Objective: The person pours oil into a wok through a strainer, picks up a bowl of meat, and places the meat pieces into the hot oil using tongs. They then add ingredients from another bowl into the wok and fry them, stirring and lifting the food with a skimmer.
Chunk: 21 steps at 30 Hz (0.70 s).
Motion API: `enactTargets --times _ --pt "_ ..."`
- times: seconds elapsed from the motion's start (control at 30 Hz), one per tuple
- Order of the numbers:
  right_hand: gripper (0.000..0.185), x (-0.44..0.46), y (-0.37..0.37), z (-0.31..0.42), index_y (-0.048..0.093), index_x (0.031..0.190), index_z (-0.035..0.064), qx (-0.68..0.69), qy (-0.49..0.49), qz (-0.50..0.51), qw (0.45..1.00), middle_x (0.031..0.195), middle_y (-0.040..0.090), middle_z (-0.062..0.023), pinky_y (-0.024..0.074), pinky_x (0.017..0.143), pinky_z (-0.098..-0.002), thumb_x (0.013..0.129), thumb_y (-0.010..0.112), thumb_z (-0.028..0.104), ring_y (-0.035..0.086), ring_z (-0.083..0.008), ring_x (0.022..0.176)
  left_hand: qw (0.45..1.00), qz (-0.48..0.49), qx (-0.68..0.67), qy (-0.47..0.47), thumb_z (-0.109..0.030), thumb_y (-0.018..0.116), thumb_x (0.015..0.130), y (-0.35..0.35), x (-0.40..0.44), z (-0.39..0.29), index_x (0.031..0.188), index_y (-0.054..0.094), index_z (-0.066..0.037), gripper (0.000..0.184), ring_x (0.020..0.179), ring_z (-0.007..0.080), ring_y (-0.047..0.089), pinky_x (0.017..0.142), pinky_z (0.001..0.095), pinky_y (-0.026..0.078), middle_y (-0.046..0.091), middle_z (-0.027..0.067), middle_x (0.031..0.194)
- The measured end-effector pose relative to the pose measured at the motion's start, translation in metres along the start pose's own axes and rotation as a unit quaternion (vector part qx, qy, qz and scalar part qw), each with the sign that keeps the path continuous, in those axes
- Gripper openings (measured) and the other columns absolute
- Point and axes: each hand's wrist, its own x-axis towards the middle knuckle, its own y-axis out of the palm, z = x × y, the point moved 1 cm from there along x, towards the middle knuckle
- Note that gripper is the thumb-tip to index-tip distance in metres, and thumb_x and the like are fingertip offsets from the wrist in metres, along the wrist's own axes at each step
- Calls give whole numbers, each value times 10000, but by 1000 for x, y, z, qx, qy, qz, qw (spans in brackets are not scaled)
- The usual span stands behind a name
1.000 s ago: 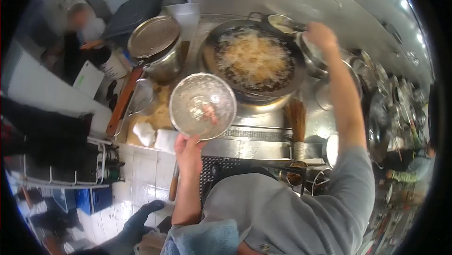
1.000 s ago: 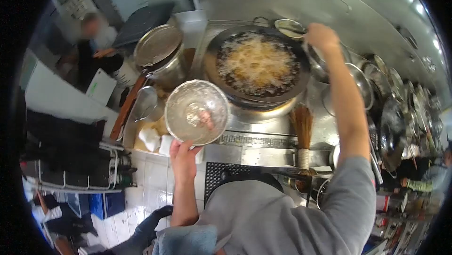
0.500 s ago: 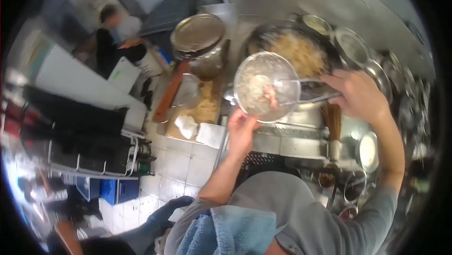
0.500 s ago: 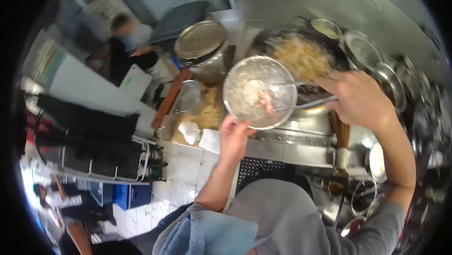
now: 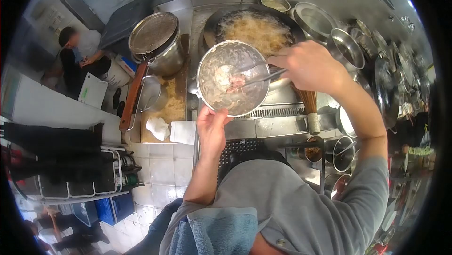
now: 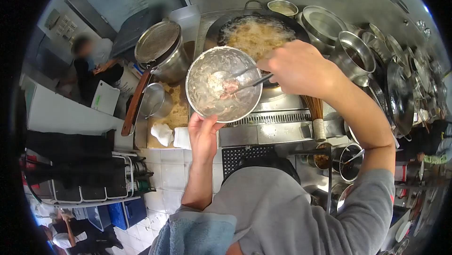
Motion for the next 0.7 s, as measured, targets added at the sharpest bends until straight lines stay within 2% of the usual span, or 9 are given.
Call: enactTargets --times 0.1,0.17,0.2,0.4,0.6,0.63,0.7 --pt "301 -7 -7 4 657 1007 44 -2 14 13 1000 810 663 -89 522 661 -381 725 702 140 671 -270 773 1000 -1 -2 11 11 534 888 -2 1 5 979 586 -5 106 949 222 660 800 378 582 655 133 1051" --pt "333 -4 4 7 643 1025 39 10 -9 27 1000 826 659 -87 521 661 -381 714 706 140 670 -270 779 1000 -4 2 -9 16 546 880 -4 4 2 866 526 -47 67 945 197 652 792 365 582 647 104 1045" --pt "287 -1 11 7 658 986 53 15 -27 19 999 784 652 -80 522 655 -376 708 678 120 669 -269 769 1000 -3 4 -19 18 552 877 -2 5 2 809 495 -68 123 943 184 647 787 358 581 643 89 1043" --pt "216 -4 8 3 678 930 88 -33 -52 10 998 743 652 -57 519 640 -369 722 621 98 667 -249 736 999 -21 -13 -34 32 545 865 10 5 0 809 490 -61 121 926 178 651 784 355 587 643 95 1029" --pt "239 -39 7 -40 682 968 95 -2 -26 -6 1000 777 658 -61 517 663 -372 736 677 153 667 -250 769 999 -27 13 -18 37 542 863 37 8 18 820 496 -58 114 927 182 651 779 358 588 641 99 1025" --pt "246 -41 8 -42 680 973 96 8 -25 -5 1000 786 660 -61 517 668 -373 736 688 163 667 -249 776 999 -31 14 -13 32 538 865 38 9 20 868 527 -43 76 925 189 653 777 362 589 645 105 1026" --pt "251 -43 8 -45 672 970 91 14 -10 -2 1000 798 658 -63 514 672 -374 732 698 166 667 -251 782 999 -38 18 -4 23 531 868 41 10 23 964 588 -11 116 921 203 658 773 368 591 654 116 1029"
